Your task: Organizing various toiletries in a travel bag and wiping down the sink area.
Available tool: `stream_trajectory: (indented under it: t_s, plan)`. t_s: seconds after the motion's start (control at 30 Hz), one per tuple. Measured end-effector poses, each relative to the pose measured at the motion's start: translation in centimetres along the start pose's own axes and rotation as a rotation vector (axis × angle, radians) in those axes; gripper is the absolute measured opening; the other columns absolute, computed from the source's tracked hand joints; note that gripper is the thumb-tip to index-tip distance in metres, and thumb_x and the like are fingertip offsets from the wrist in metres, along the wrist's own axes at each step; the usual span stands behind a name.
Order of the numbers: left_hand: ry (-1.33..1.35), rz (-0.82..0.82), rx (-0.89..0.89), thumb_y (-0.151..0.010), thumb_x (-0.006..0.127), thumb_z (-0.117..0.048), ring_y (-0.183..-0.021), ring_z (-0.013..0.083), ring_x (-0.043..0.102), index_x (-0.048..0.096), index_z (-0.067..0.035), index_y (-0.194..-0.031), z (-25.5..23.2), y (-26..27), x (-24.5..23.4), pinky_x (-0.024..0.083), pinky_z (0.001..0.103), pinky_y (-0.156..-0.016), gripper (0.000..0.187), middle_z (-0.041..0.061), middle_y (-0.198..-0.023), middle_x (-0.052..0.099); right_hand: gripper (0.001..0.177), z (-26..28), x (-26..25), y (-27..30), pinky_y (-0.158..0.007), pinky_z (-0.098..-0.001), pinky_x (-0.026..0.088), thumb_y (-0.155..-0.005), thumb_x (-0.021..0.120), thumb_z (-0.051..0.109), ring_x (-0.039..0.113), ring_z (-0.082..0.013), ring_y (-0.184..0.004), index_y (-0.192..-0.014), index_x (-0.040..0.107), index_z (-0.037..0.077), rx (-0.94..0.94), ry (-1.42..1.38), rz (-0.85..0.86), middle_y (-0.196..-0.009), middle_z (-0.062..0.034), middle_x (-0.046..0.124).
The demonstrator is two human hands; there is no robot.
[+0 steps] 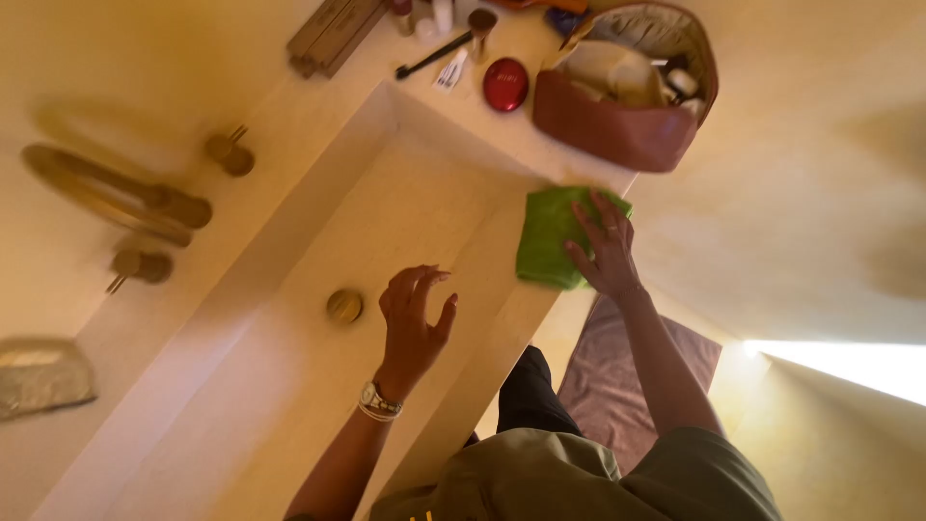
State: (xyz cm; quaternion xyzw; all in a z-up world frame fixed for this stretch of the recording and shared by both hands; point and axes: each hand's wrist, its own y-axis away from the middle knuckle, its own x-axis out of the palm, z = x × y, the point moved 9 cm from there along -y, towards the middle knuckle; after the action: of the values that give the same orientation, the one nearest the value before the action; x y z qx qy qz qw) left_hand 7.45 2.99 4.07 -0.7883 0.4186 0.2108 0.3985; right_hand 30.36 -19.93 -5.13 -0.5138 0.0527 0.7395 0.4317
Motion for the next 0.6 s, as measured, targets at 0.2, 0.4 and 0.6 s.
stream_trajectory:
  t_s: [0.2, 0.4, 0.6]
  plan:
    - [0.055, 0.032, 0.155, -0.095, 0.074, -0.027, -0.134, 0.0341, 0.05, 0.058, -0.009, -0.136, -1.7, -13.7, 8.6, 0.041, 0.049, -0.111, 0.047, 0.014, -0.14, 0.053, 0.061, -11.3, -8.5, -3.2, -0.113, -0.0493, 0.038, -0.093, 0.079, 0.033, 0.035, -0.0369, -0.139, -0.148, 0.058, 0.019, 0.342, -0.11, -0.355, -0.156, -0.0173, 0.035]
    - [0.044, 0.26, 0.104, -0.072, 0.088, -0.023, -0.133, 0.0429, 0.042, 0.055, -0.014, -0.139, -1.8, -26.1, 17.9, 0.04, 0.054, -0.109, 0.076, 0.018, -0.143, 0.043, 0.061, -15.6, -11.3, -10.1, -0.123, -0.0536, 0.028, -0.069, 0.095, 0.024, 0.017, -0.0417, -0.155, -0.125, 0.071, 0.014, 0.087, -0.095, -0.216, -0.167, -0.0274, 0.013]
    - [0.039, 0.308, 0.29, -0.063, 0.086, -0.014, -0.128, 0.0356, 0.051, 0.069, -0.014, -0.106, -2.2, -30.5, 20.8, 0.047, 0.045, -0.103, 0.046, 0.012, -0.138, 0.055, 0.054, -17.5, -9.7, -14.2, -0.119, -0.0469, 0.042, -0.065, 0.096, 0.023, 0.036, -0.0391, -0.149, -0.111, 0.072, 0.007, 0.061, -0.299, -0.047, -0.16, -0.0218, 0.023]
